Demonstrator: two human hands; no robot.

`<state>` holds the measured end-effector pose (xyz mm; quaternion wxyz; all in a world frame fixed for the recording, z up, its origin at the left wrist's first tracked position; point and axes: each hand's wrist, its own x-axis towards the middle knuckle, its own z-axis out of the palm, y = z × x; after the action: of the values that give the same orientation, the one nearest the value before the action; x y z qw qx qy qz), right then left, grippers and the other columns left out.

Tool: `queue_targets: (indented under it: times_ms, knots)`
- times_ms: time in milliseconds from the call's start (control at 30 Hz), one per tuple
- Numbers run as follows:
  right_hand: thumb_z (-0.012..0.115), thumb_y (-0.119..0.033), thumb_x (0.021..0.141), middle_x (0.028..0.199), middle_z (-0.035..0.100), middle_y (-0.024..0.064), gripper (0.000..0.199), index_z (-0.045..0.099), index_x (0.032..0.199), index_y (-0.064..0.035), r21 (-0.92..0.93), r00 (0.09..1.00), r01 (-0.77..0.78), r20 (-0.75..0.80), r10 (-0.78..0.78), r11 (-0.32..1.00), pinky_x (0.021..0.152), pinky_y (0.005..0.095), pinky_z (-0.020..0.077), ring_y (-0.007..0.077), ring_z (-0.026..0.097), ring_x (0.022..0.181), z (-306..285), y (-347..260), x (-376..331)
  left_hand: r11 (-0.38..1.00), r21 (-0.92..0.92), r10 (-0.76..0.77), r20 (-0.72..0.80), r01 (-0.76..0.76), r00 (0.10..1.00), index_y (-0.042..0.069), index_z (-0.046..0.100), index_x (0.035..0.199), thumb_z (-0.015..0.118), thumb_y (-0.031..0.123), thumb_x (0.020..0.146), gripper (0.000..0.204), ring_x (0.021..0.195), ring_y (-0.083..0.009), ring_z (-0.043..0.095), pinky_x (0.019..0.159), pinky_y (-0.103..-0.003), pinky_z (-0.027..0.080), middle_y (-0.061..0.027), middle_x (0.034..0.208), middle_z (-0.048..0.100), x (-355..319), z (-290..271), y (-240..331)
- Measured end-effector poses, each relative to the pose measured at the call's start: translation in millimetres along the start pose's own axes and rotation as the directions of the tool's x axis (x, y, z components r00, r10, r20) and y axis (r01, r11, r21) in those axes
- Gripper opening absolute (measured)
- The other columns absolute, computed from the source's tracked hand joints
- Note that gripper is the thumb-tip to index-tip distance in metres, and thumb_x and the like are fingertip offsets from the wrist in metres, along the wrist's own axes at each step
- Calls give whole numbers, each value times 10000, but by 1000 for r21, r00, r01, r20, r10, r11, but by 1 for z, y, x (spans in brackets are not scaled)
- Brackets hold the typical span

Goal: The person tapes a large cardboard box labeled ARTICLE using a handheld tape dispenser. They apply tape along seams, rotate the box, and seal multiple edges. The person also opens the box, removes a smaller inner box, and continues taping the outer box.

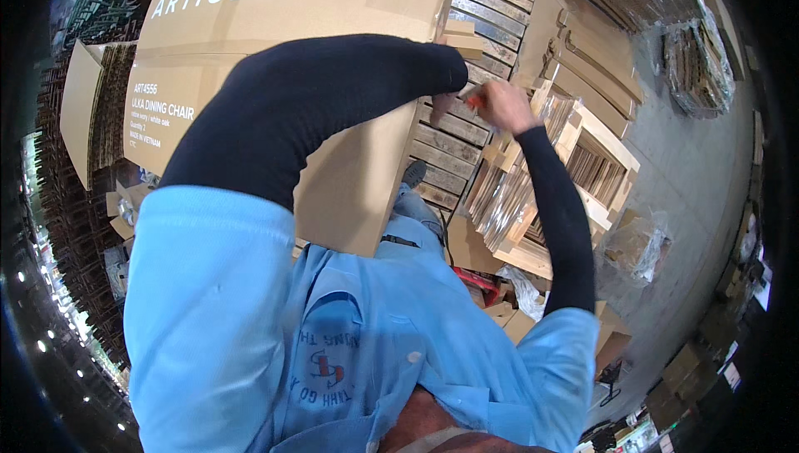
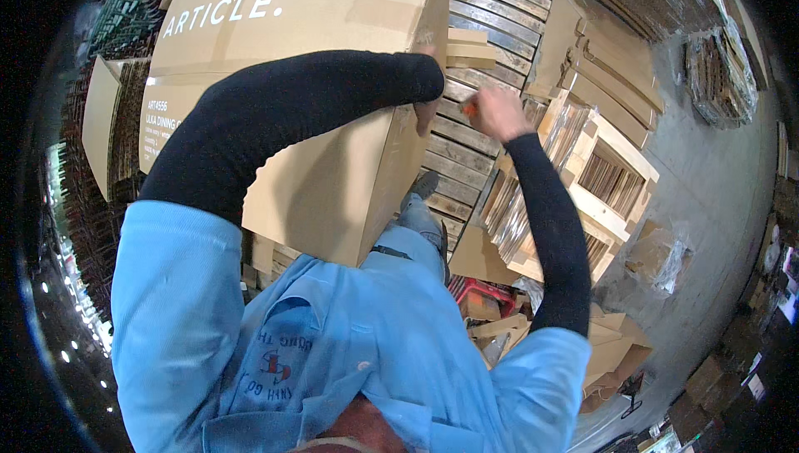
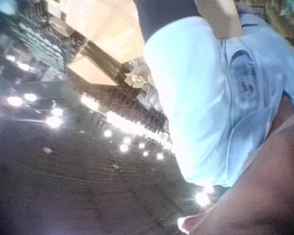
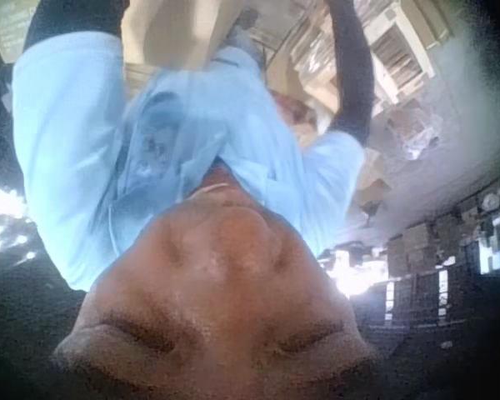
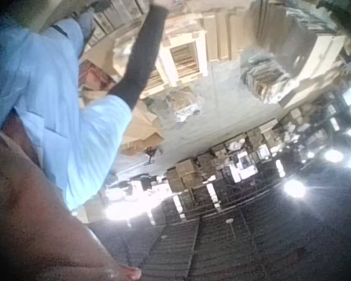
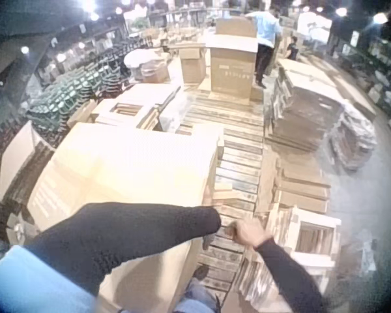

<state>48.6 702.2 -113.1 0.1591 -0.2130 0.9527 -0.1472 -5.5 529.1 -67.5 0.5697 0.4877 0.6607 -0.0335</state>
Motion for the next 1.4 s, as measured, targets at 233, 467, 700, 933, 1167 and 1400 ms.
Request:
queue_targets:
  times_ms: [233,467,700,933,1167,1400]
  knots:
    - [750,-109,795,1320,652,195,429,691,1197,28,643,930,-305,41,366,703,976,376,535,350,679,1142,38,-23,-184,927,55,207,-901,-371,383,40,479,1427,629,328,998,538,1296,-344,538,1087,-421,454,-207,1421,546,-77,61,78]
    - [765,-85,745,1332,658,140,402,741,1145,-47,585,966,78,-245,85,807,951,390,563,313,697,1117,-89,-134,-207,708,-564,-385,-813,426,-437,-66,551,1322,584,418,993,586,1419,-410,384,1162,-524,310,-277,1514,427,-208,253,-64]
    - [728,-85,717,1114,710,172,275,697,984,-30,133,799,594,-209,-563,793,712,402,575,354,711,854,-144,-254,-111,680,-621,-419,-766,390,-488,-76,610,1194,600,400,974,524,1366,-428,433,1151,-481,320,-275,1469,484,-212,289,-60]
    - [655,-59,736,763,638,156,77,631,772,4,-1,690,720,-106,-716,694,614,419,549,342,670,680,-118,-275,-82,682,-632,-427,-753,369,-500,-75,626,1195,585,419,980,540,1360,-407,449,1146,-473,329,-240,1469,503,-211,288,-62]
    - [664,-86,800,1045,678,140,103,698,868,-18,6,842,522,159,-516,853,619,392,581,279,713,768,-133,-219,-140,707,-593,-364,-772,385,-521,-46,564,1340,616,378,971,564,1414,-398,410,1178,-459,315,-228,1537,435,-213,298,-58]
    - [705,-61,777,1287,630,77,263,694,1039,-56,24,953,269,140,-270,963,717,412,598,315,688,814,-96,-145,-208,917,394,339,-852,64,398,7,625,985,602,653,861,657,1508,-356,291,1248,-554,123,-208,1570,393,-169,223,75]
